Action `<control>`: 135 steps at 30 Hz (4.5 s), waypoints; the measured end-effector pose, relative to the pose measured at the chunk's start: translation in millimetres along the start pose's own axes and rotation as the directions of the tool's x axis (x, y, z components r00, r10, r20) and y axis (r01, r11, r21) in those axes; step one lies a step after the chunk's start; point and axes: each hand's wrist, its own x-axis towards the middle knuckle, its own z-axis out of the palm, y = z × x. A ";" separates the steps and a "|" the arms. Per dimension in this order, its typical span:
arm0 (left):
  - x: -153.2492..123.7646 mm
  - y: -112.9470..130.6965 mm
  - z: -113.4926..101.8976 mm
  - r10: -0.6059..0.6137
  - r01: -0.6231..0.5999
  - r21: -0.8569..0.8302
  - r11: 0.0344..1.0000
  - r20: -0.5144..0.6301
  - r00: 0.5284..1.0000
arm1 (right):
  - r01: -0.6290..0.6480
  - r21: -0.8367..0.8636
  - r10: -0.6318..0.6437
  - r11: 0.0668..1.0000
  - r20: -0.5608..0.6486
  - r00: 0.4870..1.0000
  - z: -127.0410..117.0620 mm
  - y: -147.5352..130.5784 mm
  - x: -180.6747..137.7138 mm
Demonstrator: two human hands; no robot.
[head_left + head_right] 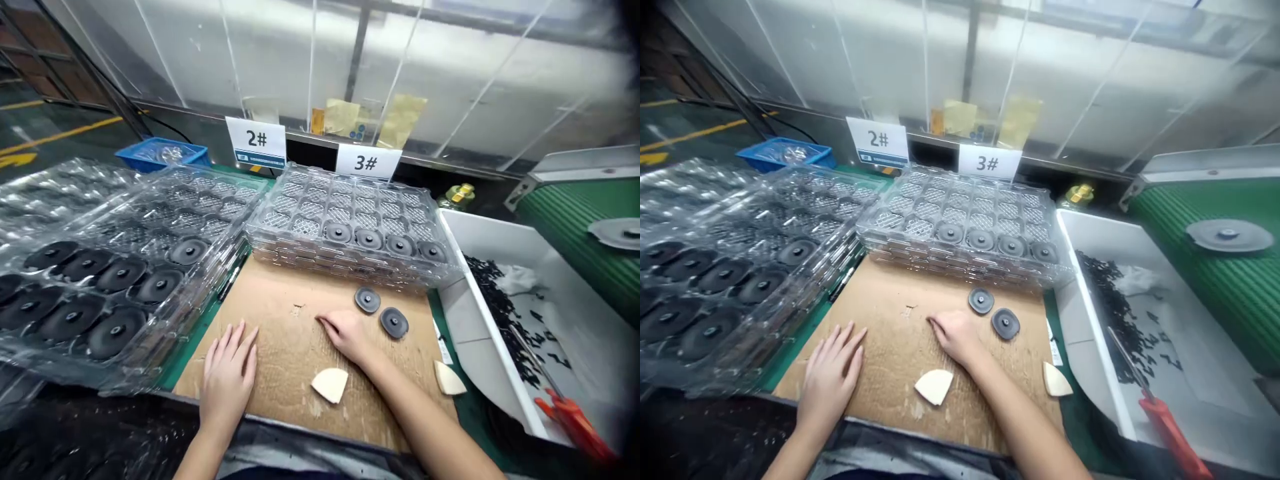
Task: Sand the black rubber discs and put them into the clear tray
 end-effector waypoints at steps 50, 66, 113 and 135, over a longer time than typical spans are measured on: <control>-30.2 138.7 -32.0 0.721 -0.503 -0.697 0.510 0.027 0.693 | -0.503 0.856 0.394 0.118 0.424 0.815 -71.3 -73.9 -163.1; -21.8 185.6 -26.1 0.802 -0.462 -0.724 0.513 0.211 0.560 | -0.594 0.804 0.611 0.019 0.461 0.643 -61.6 -74.2 -182.7; -23.5 106.6 -85.6 0.044 0.731 -0.512 -0.452 0.805 0.591 | -0.062 0.509 0.167 0.859 -0.164 0.972 -96.9 -151.2 -39.2; -19.6 101.8 -101.8 0.283 0.780 -0.314 -0.541 0.805 0.521 | -0.456 0.554 0.549 0.697 -0.004 0.836 -40.3 -90.3 -110.1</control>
